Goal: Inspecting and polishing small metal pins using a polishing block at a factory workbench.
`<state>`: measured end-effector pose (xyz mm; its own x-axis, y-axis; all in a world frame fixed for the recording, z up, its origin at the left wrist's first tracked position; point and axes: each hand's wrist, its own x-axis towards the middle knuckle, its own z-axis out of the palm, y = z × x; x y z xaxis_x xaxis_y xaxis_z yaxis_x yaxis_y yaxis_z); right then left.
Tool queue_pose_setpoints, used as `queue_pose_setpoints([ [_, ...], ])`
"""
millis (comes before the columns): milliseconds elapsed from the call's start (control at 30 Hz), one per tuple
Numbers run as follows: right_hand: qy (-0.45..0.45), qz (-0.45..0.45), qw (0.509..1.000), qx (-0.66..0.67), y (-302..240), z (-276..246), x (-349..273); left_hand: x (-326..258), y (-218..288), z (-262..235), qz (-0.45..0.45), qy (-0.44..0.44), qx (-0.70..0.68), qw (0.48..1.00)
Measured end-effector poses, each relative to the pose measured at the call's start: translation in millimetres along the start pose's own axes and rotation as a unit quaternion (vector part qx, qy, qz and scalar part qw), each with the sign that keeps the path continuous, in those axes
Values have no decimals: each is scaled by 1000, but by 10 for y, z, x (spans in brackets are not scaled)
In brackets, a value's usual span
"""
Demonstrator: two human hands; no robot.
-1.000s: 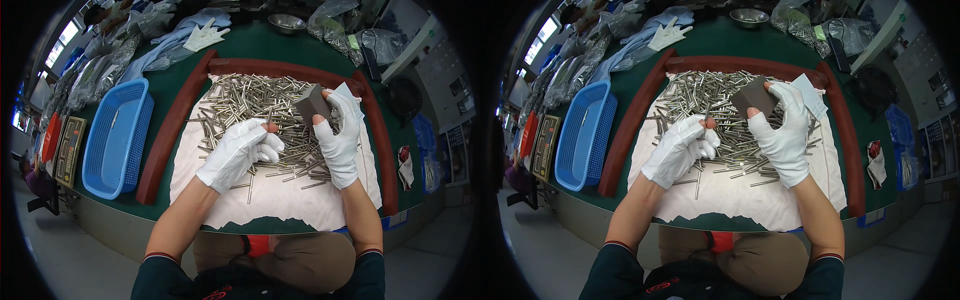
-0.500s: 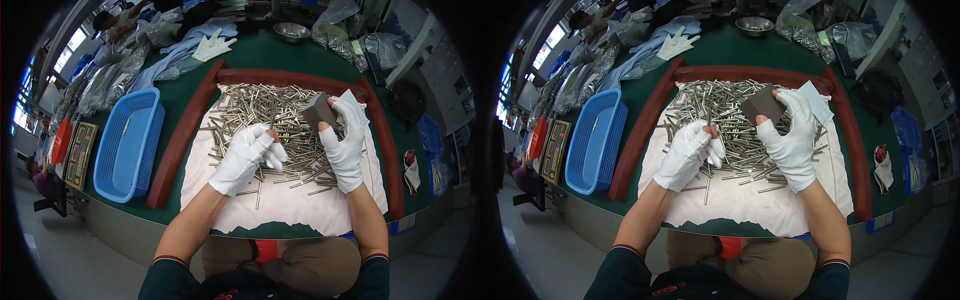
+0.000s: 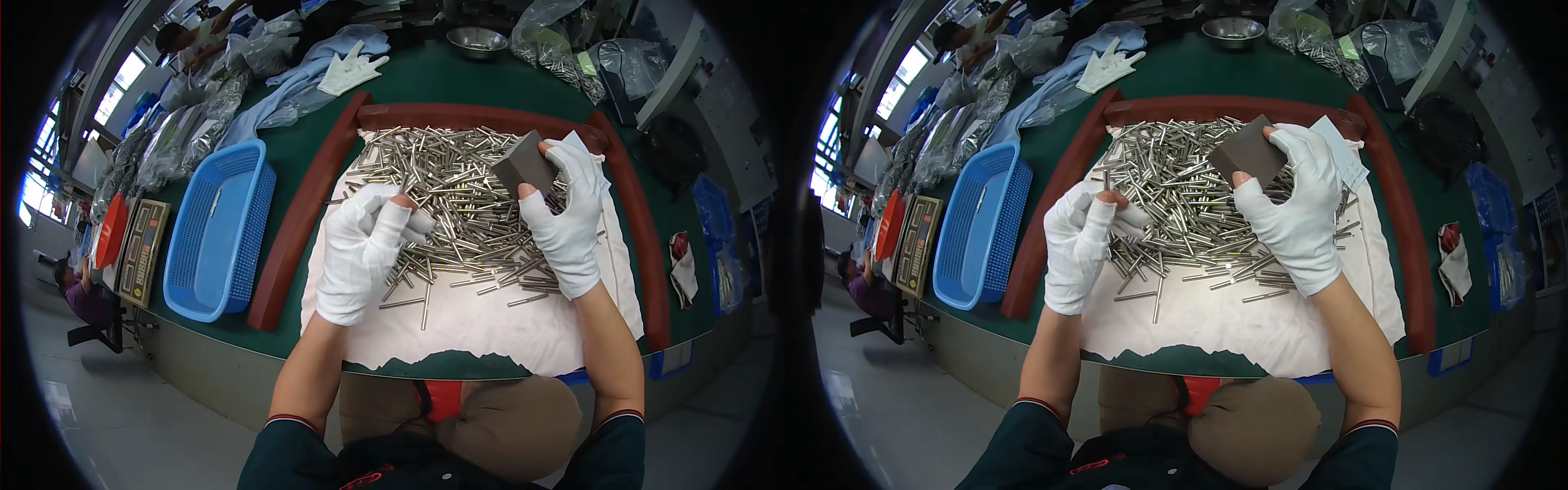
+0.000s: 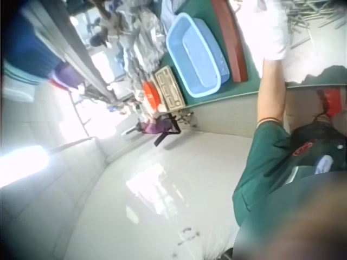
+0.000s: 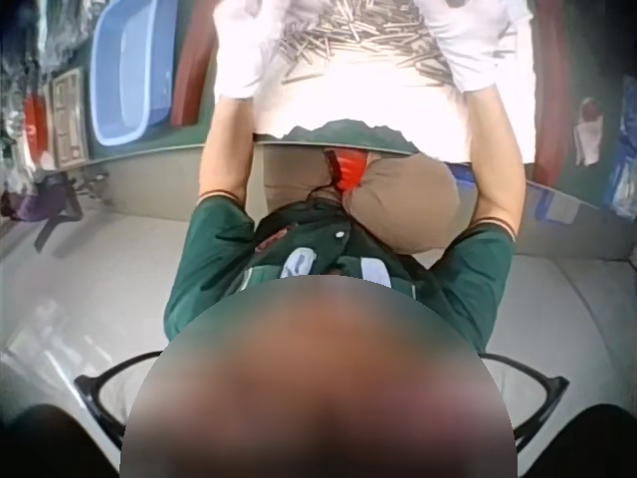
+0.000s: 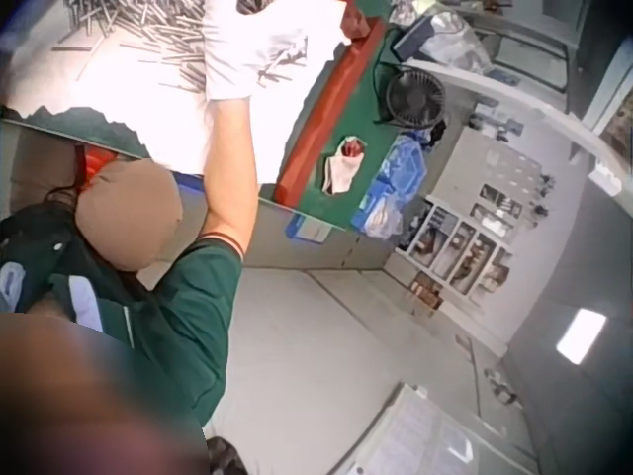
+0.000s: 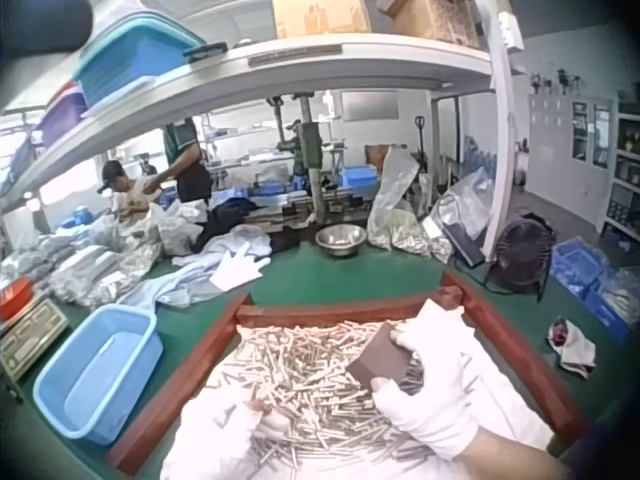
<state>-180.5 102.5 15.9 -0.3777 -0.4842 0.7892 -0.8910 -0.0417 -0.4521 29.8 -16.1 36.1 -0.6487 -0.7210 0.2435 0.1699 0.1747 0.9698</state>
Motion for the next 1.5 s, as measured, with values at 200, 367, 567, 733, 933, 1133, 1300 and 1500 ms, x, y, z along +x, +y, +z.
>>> queue_pose_setpoints([
  [200,-14,-21,999,-22,-51,-73,14,-288,355,-702,198,66,393,895],
  [367,-5,-17,1000,-16,-53,-168,-38,-354,546,-1220,122,112,501,849],
  [567,-7,-19,1000,-11,-64,-154,-7,-282,572,-1723,54,141,633,759],
  [733,-2,-20,1000,-15,15,-60,-29,-214,481,-1970,-10,136,676,724],
  [933,1,-19,1000,3,61,-9,-68,-199,464,-2087,30,135,744,654],
  [1133,11,-40,999,-25,92,-33,-59,-193,586,-1888,62,175,732,655],
  [1300,8,-55,998,-40,124,13,-59,-376,538,-1170,230,84,597,764],
  [1500,-25,-67,996,-45,93,-22,-69,-424,182,-766,79,-85,599,792],
])
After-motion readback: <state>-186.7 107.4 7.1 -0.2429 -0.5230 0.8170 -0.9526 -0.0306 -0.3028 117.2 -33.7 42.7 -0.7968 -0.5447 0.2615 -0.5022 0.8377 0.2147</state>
